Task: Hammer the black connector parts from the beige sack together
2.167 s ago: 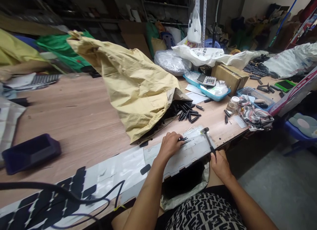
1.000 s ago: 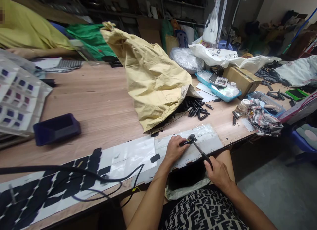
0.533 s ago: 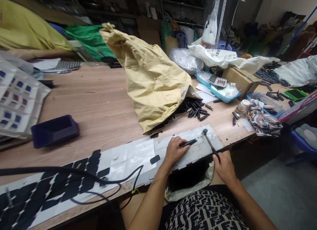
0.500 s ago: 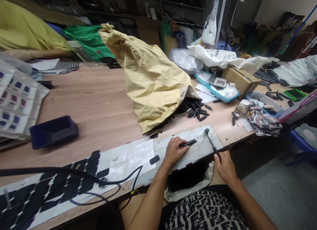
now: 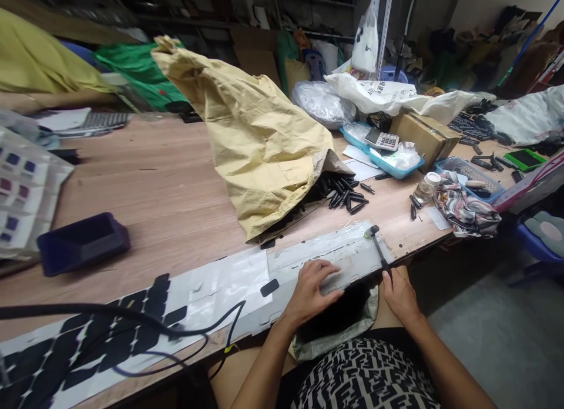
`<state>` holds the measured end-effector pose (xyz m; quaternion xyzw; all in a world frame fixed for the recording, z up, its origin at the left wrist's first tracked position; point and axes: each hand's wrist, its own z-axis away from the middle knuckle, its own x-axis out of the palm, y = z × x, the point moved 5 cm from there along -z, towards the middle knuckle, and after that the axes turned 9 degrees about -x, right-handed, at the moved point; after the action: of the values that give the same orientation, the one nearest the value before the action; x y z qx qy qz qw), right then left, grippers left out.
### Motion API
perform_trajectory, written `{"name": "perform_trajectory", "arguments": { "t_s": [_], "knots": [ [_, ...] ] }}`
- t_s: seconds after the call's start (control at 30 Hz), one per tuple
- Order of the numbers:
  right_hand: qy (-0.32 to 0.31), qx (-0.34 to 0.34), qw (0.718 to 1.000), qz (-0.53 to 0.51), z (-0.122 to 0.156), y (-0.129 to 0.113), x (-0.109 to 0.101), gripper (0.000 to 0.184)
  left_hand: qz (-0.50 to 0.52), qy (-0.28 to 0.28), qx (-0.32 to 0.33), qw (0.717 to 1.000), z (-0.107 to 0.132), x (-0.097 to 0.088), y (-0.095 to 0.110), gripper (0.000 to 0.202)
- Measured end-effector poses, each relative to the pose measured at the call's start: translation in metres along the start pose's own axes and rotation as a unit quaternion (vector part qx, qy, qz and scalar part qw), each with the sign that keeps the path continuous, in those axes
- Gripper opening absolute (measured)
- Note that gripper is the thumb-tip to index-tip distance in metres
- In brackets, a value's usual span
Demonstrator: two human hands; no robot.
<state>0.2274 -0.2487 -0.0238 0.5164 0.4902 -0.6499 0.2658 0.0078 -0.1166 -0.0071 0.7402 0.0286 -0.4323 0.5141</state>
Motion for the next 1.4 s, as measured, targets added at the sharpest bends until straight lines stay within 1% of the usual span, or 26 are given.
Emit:
{"name": "perform_trajectory", "arguments": {
  "t_s": [0.07, 0.13, 0.2, 0.3, 0.37, 0.43, 0.5, 0.57, 0.67, 0.77, 0.93, 1.03, 1.1, 1.2, 1.4],
  "knots": [
    [-0.001, 0.005, 1.000, -0.006, 0.000, 0.000, 0.002, 0.027, -0.007, 0.050, -0.012, 0.999, -0.025, -0.004, 0.001, 0.035],
    [0.005, 0.003, 1.000, -0.012, 0.001, 0.000, 0.003, 0.028, -0.022, 0.097, -0.035, 0.994, -0.058, -0.004, 0.004, 0.032],
    [0.016, -0.007, 1.000, -0.017, 0.001, 0.000, 0.005, 0.030, -0.048, 0.124, -0.066, 0.989, -0.094, 0.001, 0.007, 0.032],
    [0.029, -0.021, 0.999, -0.021, 0.002, 0.000, 0.008, 0.032, -0.101, 0.139, -0.083, 0.982, -0.145, 0.014, 0.014, 0.035],
    [0.032, -0.024, 0.999, -0.018, 0.003, 0.001, 0.009, 0.033, -0.140, 0.137, -0.081, 0.977, -0.171, 0.024, 0.017, 0.030],
    [0.031, -0.023, 0.999, -0.016, 0.003, 0.001, 0.010, 0.034, -0.174, 0.129, -0.078, 0.973, -0.188, 0.033, 0.019, 0.021],
    [0.030, -0.022, 0.999, -0.017, 0.004, 0.001, 0.010, 0.035, -0.200, 0.119, -0.068, 0.970, -0.197, 0.039, 0.020, 0.016],
    [0.027, -0.018, 0.999, -0.021, 0.004, 0.000, 0.011, 0.036, -0.210, 0.117, -0.056, 0.969, -0.198, 0.043, 0.020, 0.015],
    [0.019, -0.008, 1.000, -0.022, 0.004, 0.000, 0.010, 0.035, -0.191, 0.123, -0.051, 0.973, -0.183, 0.040, 0.017, 0.015],
    [0.011, -0.004, 1.000, -0.022, 0.004, 0.000, 0.010, 0.034, -0.144, 0.129, -0.056, 0.979, -0.153, 0.029, 0.007, 0.015],
    [0.011, -0.010, 0.999, -0.030, 0.002, 0.002, 0.008, 0.033, -0.082, 0.110, -0.083, 0.987, -0.092, 0.006, -0.023, 0.015],
    [0.022, -0.017, 0.998, -0.054, 0.000, 0.004, 0.007, 0.033, -0.051, 0.104, -0.107, 0.988, -0.068, 0.001, -0.037, 0.015],
    [0.034, -0.026, 0.996, -0.076, 0.000, 0.003, 0.004, 0.034, -0.033, 0.100, -0.119, 0.987, -0.061, 0.002, -0.041, 0.016],
    [0.042, -0.041, 0.994, -0.091, 0.003, -0.005, -0.001, 0.035, -0.023, 0.097, -0.126, 0.987, -0.060, 0.004, -0.041, 0.016],
    [0.002, -0.077, 0.993, -0.087, 0.006, -0.038, -0.007, 0.036, -0.014, 0.092, -0.131, 0.987, -0.062, 0.004, -0.039, 0.018]
  ]
}}
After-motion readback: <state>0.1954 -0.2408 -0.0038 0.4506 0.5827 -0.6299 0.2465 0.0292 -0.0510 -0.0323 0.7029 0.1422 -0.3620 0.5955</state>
